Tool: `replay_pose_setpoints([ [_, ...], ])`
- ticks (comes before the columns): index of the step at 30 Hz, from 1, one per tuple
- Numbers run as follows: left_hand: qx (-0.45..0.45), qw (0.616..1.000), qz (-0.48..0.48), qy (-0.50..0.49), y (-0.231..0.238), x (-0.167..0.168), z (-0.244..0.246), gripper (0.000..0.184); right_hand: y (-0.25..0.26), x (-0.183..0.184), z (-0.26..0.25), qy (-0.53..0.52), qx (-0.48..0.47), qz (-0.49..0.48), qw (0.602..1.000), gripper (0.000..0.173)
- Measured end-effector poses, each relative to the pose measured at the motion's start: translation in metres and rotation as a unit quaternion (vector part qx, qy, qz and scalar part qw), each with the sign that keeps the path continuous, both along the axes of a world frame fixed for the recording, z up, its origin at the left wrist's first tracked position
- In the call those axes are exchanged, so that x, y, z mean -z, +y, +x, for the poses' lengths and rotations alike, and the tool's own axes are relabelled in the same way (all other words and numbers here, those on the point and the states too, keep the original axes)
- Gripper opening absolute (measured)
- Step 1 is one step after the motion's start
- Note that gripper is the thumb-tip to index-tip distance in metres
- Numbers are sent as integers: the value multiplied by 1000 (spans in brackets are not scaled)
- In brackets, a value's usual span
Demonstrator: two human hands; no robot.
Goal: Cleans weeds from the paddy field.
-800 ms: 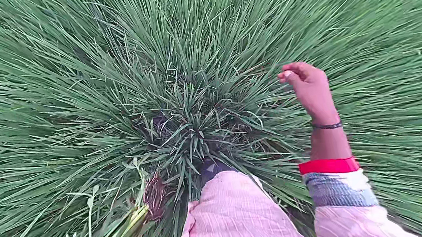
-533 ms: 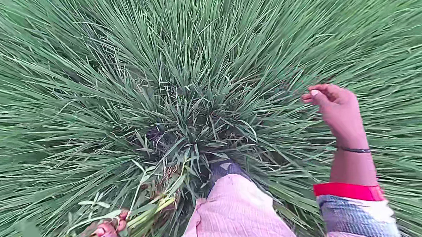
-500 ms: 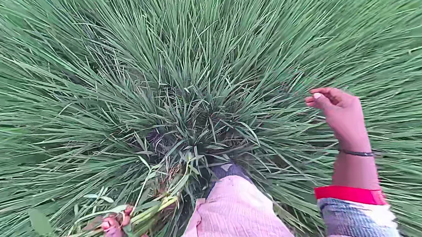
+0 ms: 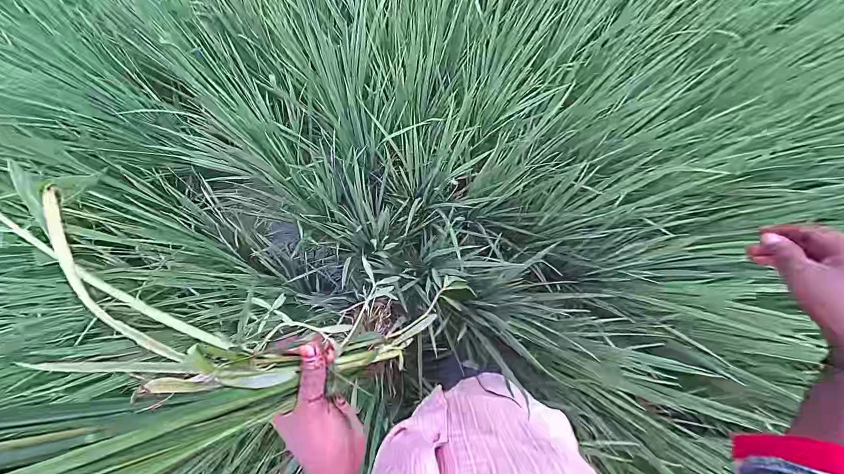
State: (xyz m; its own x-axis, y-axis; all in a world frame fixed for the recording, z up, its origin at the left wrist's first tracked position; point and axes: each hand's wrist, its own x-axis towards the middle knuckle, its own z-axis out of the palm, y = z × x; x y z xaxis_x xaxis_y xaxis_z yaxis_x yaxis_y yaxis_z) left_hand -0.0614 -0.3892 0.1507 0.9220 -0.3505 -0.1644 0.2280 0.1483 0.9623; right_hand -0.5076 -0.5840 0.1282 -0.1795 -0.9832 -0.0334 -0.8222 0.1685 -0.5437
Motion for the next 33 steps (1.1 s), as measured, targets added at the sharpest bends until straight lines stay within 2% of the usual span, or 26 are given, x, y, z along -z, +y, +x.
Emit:
replay_pose_setpoints([
  [4, -17, 999, -19, -36, -53, -4, -4, 25, -53, -2, -2, -3, 1, 6, 1000, 40],
  [9, -73, 995, -26, -69, -78, -5, 16, 30, -93, 8, 18, 8, -7, 34, 999, 40],
  [13, -90, 992, -35, -81, -95, -9, 40, 37, -122, 17, 51, 15, -16, 60, 998, 37],
  [18, -91, 994, -14, -66, -125, 5, 76, 38, -167, 14, 107, 43, -39, 82, 995, 37],
  [24, -76, 996, -20, -39, -168, 18, 143, 40, -215, 8, 177, 49, -54, 82, 994, 39],
  [28, -70, 997, -29, -7, -208, 21, 177, 36, -230, 0, 213, 35, -55, 69, 996, 39],
  [33, -31, 997, -60, 36, -253, 12, 194, 36, -225, -16, 200, 41, 12, 53, 998, 37],
])
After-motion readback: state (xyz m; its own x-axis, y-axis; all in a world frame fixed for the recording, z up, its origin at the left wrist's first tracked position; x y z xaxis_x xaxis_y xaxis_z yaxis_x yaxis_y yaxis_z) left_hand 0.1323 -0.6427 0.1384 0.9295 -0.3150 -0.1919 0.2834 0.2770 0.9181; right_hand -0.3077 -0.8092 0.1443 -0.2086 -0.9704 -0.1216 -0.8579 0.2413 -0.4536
